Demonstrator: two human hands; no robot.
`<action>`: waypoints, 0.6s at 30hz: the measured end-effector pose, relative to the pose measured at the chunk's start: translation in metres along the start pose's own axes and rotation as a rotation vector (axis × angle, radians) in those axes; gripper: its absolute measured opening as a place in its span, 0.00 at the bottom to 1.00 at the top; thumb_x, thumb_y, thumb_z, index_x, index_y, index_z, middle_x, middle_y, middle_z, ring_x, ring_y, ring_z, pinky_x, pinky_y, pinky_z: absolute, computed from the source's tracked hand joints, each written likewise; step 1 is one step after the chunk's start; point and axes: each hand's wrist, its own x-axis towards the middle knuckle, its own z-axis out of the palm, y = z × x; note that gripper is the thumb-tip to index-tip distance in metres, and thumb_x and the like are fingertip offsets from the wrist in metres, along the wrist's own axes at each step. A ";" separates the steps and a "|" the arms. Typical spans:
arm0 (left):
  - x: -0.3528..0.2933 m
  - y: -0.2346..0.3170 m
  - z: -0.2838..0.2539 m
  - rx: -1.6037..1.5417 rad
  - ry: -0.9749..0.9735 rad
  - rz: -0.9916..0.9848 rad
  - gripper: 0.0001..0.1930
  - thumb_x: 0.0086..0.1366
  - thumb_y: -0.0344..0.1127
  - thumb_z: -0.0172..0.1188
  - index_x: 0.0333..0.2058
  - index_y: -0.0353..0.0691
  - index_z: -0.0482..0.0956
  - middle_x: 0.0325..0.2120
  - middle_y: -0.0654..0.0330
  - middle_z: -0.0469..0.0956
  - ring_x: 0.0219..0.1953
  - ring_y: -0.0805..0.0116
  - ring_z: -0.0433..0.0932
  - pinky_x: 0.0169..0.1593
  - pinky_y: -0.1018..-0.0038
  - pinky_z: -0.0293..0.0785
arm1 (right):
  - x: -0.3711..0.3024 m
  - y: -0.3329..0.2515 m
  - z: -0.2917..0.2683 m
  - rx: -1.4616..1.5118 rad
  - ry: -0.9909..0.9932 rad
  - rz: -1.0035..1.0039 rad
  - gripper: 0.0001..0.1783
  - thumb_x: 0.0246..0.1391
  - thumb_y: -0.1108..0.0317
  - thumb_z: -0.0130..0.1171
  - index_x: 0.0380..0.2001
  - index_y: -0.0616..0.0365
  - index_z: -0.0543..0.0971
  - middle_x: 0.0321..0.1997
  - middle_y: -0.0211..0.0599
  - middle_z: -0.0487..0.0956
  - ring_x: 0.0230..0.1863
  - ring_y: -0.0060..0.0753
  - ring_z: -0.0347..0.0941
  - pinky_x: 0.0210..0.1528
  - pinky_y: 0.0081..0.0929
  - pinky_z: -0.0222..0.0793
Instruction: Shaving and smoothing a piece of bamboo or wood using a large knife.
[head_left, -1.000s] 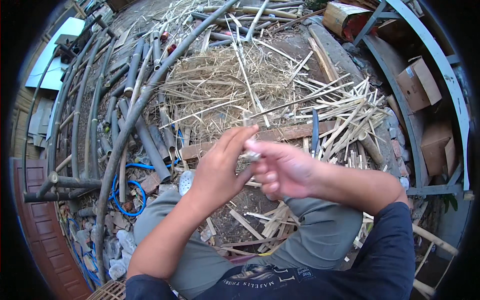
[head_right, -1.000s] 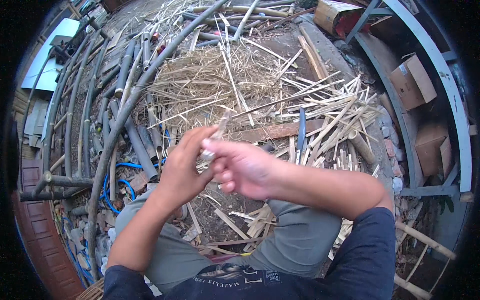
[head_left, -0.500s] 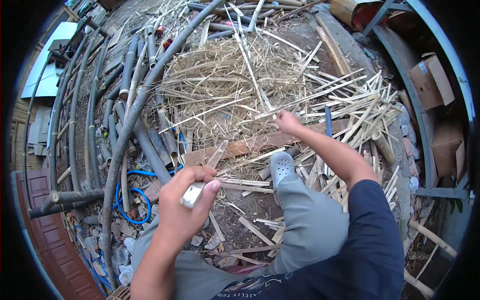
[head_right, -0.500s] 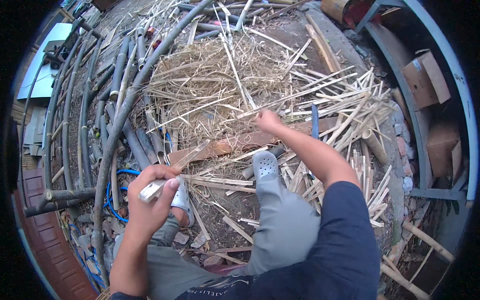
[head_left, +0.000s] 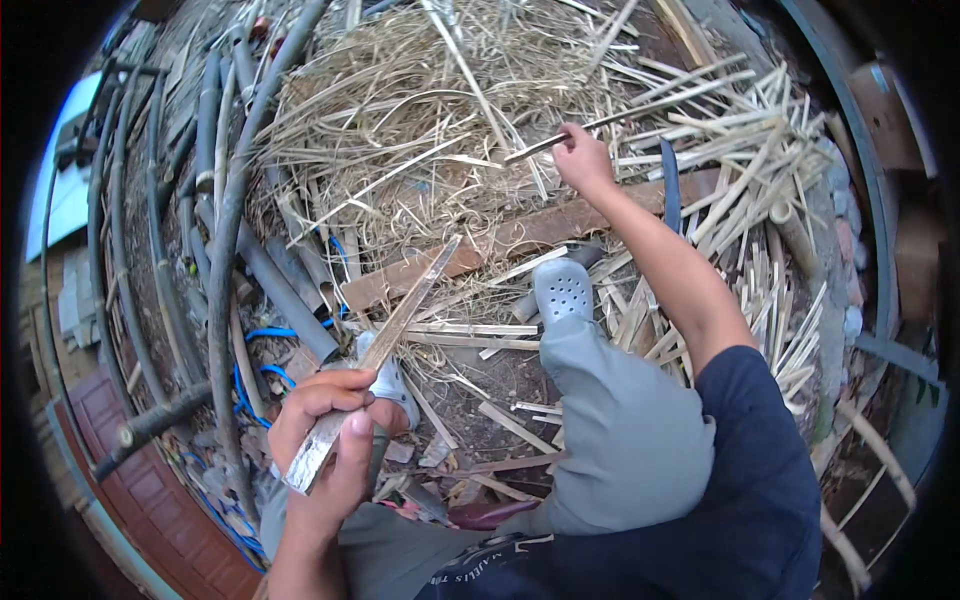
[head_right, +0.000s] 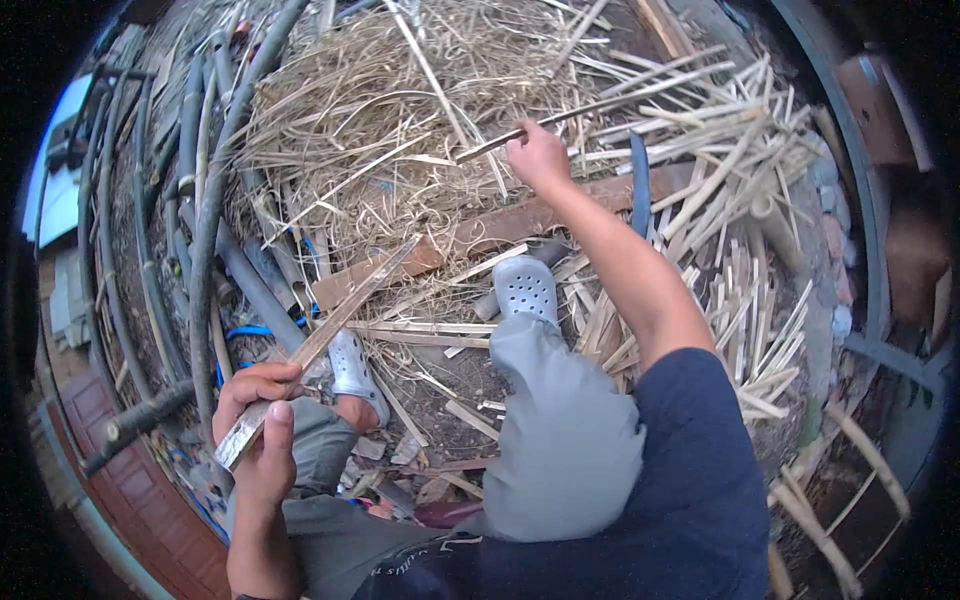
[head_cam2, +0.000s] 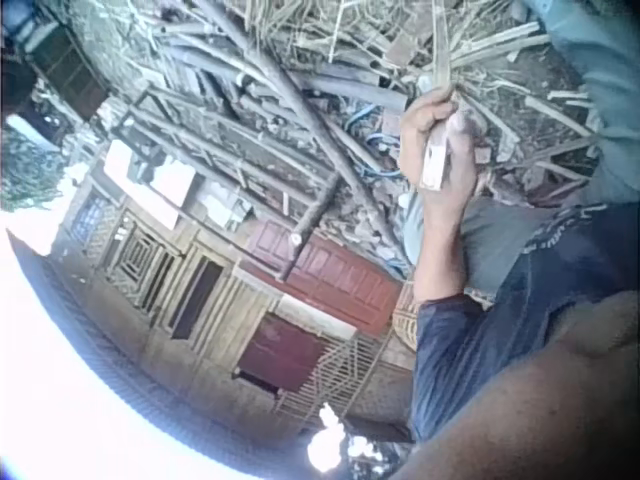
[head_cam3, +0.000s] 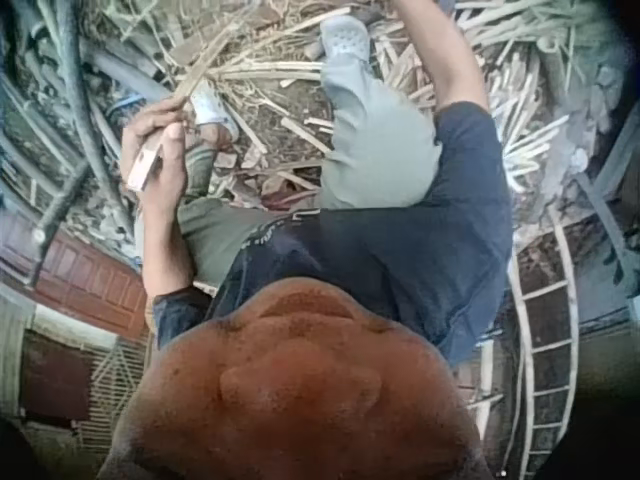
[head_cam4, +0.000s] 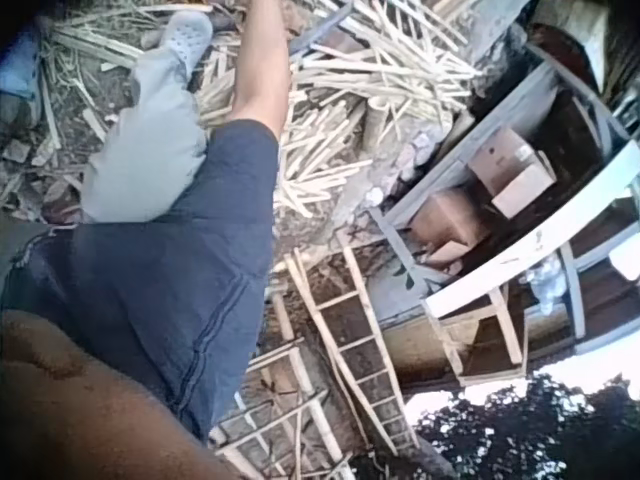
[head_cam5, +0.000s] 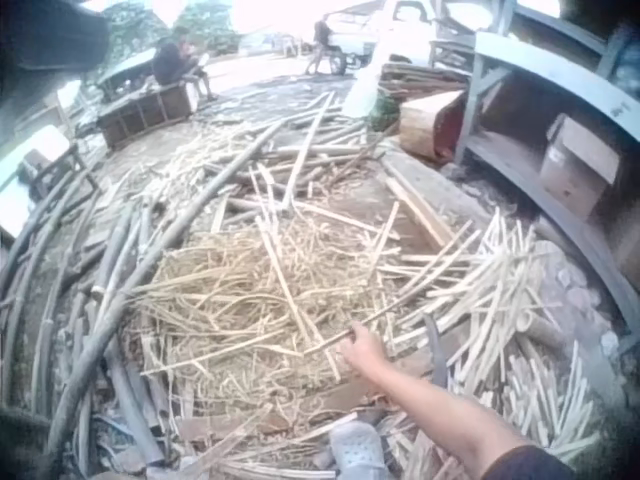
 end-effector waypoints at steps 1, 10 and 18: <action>-0.002 0.002 0.000 0.013 0.006 0.003 0.10 0.64 0.36 0.57 0.37 0.34 0.70 0.41 0.49 0.76 0.37 0.68 0.75 0.46 0.70 0.71 | -0.013 0.000 -0.013 0.120 0.059 0.011 0.19 0.51 0.64 0.57 0.47 0.53 0.76 0.37 0.46 0.82 0.39 0.43 0.79 0.42 0.34 0.73; -0.027 0.046 0.016 -0.035 0.097 0.110 0.14 0.63 0.41 0.58 0.31 0.34 0.68 0.34 0.45 0.76 0.27 0.65 0.77 0.33 0.73 0.76 | -0.117 0.011 -0.146 0.254 0.504 -0.271 0.09 0.58 0.72 0.55 0.43 0.55 0.76 0.39 0.38 0.79 0.38 0.34 0.78 0.43 0.28 0.72; -0.033 0.048 0.030 0.046 0.058 0.176 0.13 0.64 0.40 0.57 0.30 0.34 0.69 0.33 0.45 0.78 0.27 0.66 0.78 0.31 0.73 0.77 | -0.076 0.040 -0.227 -0.220 0.597 -0.253 0.29 0.54 0.71 0.50 0.61 0.48 0.65 0.52 0.49 0.76 0.50 0.52 0.74 0.53 0.41 0.68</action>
